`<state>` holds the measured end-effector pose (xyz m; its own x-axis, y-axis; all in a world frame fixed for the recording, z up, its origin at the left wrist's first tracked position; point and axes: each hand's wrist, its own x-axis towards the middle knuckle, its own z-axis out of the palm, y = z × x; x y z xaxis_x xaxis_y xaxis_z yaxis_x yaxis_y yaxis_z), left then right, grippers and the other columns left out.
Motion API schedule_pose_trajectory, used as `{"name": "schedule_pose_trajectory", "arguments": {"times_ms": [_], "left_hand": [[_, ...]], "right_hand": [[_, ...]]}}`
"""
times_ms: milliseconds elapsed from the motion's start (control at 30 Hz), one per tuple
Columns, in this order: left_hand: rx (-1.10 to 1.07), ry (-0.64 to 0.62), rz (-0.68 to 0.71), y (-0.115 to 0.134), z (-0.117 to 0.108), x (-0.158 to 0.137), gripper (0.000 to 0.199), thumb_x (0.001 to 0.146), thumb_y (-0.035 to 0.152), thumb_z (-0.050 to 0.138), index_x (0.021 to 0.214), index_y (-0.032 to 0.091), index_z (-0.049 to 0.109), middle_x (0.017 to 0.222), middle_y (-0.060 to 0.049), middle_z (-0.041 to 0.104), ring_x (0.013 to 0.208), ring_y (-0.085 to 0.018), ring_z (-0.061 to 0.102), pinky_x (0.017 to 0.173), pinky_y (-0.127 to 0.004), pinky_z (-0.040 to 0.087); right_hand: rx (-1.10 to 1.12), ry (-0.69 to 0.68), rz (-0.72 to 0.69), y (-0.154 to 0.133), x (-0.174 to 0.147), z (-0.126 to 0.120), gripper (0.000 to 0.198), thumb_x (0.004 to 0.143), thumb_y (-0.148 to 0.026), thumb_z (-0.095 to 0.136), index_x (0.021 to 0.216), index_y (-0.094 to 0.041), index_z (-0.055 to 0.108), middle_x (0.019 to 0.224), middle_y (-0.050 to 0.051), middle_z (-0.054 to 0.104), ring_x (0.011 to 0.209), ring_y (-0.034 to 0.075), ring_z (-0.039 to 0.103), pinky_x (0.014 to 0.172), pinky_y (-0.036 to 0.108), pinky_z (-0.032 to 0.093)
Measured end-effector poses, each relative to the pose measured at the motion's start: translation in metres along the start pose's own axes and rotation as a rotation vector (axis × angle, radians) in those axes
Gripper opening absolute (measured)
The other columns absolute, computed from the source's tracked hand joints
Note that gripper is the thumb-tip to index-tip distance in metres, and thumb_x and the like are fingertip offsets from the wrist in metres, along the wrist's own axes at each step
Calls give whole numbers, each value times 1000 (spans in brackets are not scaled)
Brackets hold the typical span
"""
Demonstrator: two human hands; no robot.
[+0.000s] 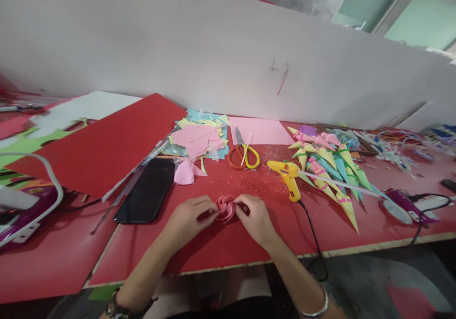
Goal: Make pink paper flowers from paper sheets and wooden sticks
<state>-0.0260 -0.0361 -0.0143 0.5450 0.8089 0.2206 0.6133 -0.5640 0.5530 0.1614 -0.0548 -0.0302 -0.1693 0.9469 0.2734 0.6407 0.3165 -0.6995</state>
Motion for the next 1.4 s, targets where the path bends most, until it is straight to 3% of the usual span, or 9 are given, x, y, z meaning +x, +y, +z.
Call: {"name": "schedule_pose_trajectory", "arguments": {"times_ms": [233, 600, 933, 1133, 1400], "left_hand": [[42, 9, 21, -1, 0, 0, 19, 81, 24, 44, 70, 19, 58, 70, 0, 59, 64, -12, 53, 60, -21, 40], [140, 40, 40, -1, 1, -1, 26, 82, 34, 46, 65, 18, 56, 65, 1, 59, 59, -11, 53, 56, -20, 39], [306, 255, 255, -11, 5, -3, 23, 86, 24, 39, 76, 20, 60, 61, 1, 62, 54, -11, 55, 54, -21, 40], [336, 243, 332, -7, 3, -2, 20, 85, 25, 42, 75, 19, 59, 59, 2, 62, 50, -11, 54, 53, -22, 39], [339, 246, 356, -6, 5, -2, 32, 89, 31, 35, 69, 19, 58, 58, 2, 61, 49, -10, 53, 52, -21, 38]], "right_hand": [[-119, -5, -54, -2, 1, 0, 15, 82, -17, 45, 76, -18, 59, 72, 1, 61, 70, 14, 54, 69, 25, 34], [-113, -6, -144, 1, -1, 2, 15, 84, -19, 46, 85, -20, 60, 73, 2, 59, 71, 15, 53, 70, 27, 36], [21, 76, -210, 1, 0, 4, 9, 80, -16, 49, 81, -20, 57, 78, 3, 57, 76, 16, 51, 70, 28, 39], [16, 80, -256, 2, -1, 4, 9, 80, -16, 49, 77, -20, 56, 76, 3, 56, 74, 16, 50, 69, 28, 39], [15, 36, -266, 0, -1, 2, 12, 84, -21, 46, 79, -20, 57, 76, 3, 56, 74, 15, 50, 68, 28, 39]]}}
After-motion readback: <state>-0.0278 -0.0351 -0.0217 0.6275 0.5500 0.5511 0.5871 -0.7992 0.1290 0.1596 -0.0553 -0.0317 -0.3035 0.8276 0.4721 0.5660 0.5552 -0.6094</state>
